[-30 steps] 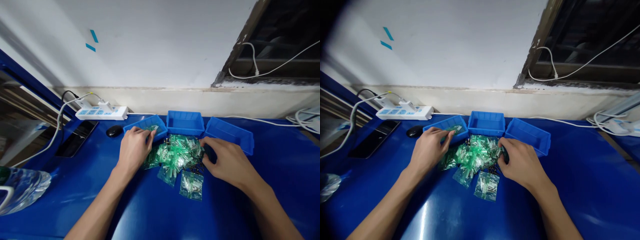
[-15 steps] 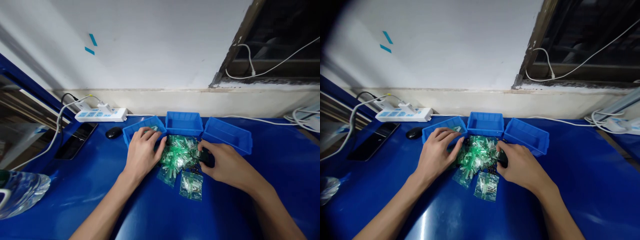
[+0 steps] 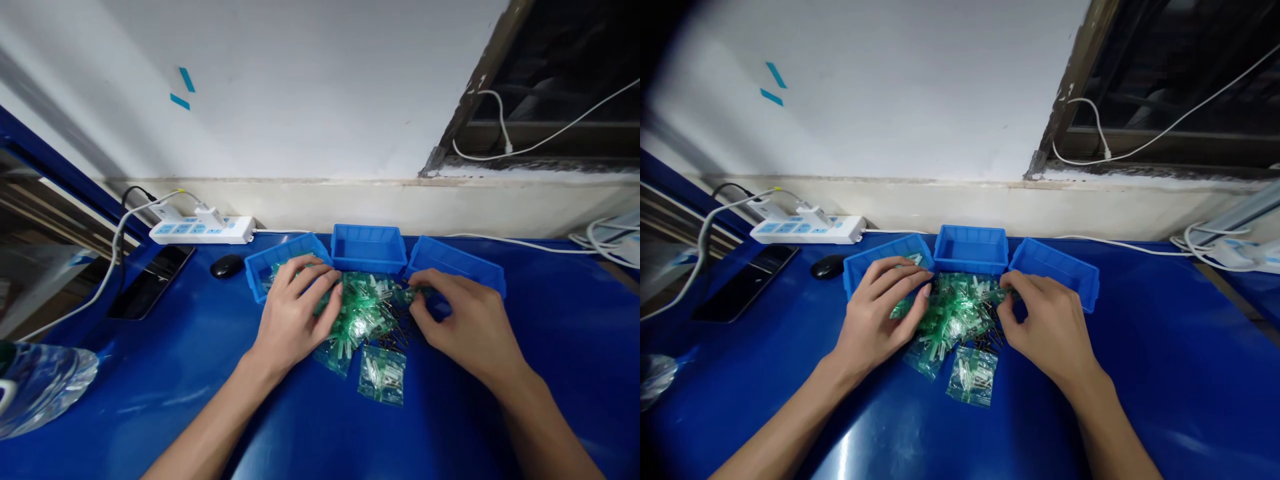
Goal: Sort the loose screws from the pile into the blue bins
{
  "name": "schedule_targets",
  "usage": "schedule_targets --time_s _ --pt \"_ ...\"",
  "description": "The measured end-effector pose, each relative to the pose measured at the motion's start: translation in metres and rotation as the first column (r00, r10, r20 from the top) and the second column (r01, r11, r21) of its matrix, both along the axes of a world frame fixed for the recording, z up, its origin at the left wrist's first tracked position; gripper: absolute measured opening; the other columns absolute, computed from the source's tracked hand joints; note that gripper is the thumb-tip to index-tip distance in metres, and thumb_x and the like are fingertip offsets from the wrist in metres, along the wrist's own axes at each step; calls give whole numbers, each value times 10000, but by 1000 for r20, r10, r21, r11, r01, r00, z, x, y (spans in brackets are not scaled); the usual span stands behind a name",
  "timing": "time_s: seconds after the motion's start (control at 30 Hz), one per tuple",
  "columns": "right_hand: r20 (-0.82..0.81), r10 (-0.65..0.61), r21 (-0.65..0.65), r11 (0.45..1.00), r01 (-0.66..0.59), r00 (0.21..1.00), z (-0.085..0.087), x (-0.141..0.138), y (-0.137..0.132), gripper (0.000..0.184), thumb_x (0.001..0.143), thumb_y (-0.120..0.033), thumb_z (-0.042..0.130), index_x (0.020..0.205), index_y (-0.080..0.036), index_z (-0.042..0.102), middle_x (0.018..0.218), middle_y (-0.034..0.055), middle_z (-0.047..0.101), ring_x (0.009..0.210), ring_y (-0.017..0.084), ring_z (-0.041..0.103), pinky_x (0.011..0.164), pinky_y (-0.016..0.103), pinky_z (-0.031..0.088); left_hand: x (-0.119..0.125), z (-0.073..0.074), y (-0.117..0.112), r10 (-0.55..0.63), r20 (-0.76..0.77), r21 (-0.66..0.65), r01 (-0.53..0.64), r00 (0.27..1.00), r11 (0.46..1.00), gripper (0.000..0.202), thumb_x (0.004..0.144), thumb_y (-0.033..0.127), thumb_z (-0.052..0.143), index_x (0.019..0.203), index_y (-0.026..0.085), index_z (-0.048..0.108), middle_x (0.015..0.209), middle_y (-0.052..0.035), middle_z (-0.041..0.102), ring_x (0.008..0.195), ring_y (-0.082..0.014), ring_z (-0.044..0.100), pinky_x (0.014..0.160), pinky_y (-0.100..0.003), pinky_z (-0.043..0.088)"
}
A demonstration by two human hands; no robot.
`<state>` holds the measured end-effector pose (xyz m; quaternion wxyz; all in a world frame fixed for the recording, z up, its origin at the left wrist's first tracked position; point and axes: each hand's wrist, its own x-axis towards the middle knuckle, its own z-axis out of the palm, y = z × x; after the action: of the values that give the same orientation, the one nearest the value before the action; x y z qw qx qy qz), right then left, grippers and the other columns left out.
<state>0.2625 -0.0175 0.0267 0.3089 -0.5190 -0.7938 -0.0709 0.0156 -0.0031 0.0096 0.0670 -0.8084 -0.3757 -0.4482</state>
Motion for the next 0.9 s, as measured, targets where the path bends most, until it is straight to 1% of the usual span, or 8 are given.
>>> schedule_targets --time_s 0.13,0.3,0.43,0.6,0.67,0.73,0.83,0.9 --pt "-348 87 -127 982 -139 933 3 -11 -3 168 886 -172 582 1001 -248 677 901 34 804 830 237 782 742 354 615 4 0 -4 -153 115 -122 167 981 978 145 946 130 653 1081 140 707 1013 -82 759 1009 -211 671 919 -380 586" --pt "-741 76 -289 861 -419 667 -3 -24 -2 197 877 -276 726 1066 -237 691 887 34 820 831 223 798 692 302 631 10 -2 -8 -247 321 -317 350 914 882 207 901 153 734 1106 168 706 1004 -48 775 870 -150 724 811 -272 614" --pt "-830 9 -289 848 -444 557 -7 -28 1 223 806 -274 799 989 -229 680 811 22 815 687 197 784 587 271 618 13 -3 -7 -206 469 -391 411 859 823 109 886 136 726 989 171 729 885 -28 778 729 -130 707 709 -250 616" --pt "-834 0 -277 864 -420 551 -10 -30 1 239 811 -300 804 1004 -231 682 814 20 820 654 201 784 551 285 632 14 -2 -6 -140 560 -453 444 816 773 89 886 167 705 972 169 730 904 -54 780 762 -161 728 715 -293 640" --pt "-815 26 -257 879 -401 579 -12 -31 0 210 849 -297 766 1035 -236 691 842 23 826 708 213 801 610 303 659 11 0 -5 -128 546 -433 410 828 803 78 890 178 704 963 175 728 900 -55 777 757 -163 725 714 -300 641" --pt "-766 49 -221 917 -333 641 -14 -31 1 193 897 -282 713 1084 -242 689 916 31 831 817 230 813 723 344 682 5 3 -3 -94 473 -379 298 876 876 60 913 194 685 954 184 728 889 -51 772 756 -165 720 726 -313 637" --pt "-628 49 -124 979 -162 777 -15 -27 2 171 936 -235 659 1104 -246 688 1004 41 826 931 243 805 846 387 672 -12 4 5 45 250 -204 7 967 979 129 957 177 614 931 196 739 919 -48 770 828 -177 729 806 -337 626" --pt "-520 20 -56 997 -58 854 -15 -22 3 169 943 -202 630 1095 -242 692 988 43 823 907 239 805 828 379 669 -24 1 13 196 109 -100 -185 975 978 194 960 152 573 921 195 759 968 -64 773 875 -200 734 822 -355 621"
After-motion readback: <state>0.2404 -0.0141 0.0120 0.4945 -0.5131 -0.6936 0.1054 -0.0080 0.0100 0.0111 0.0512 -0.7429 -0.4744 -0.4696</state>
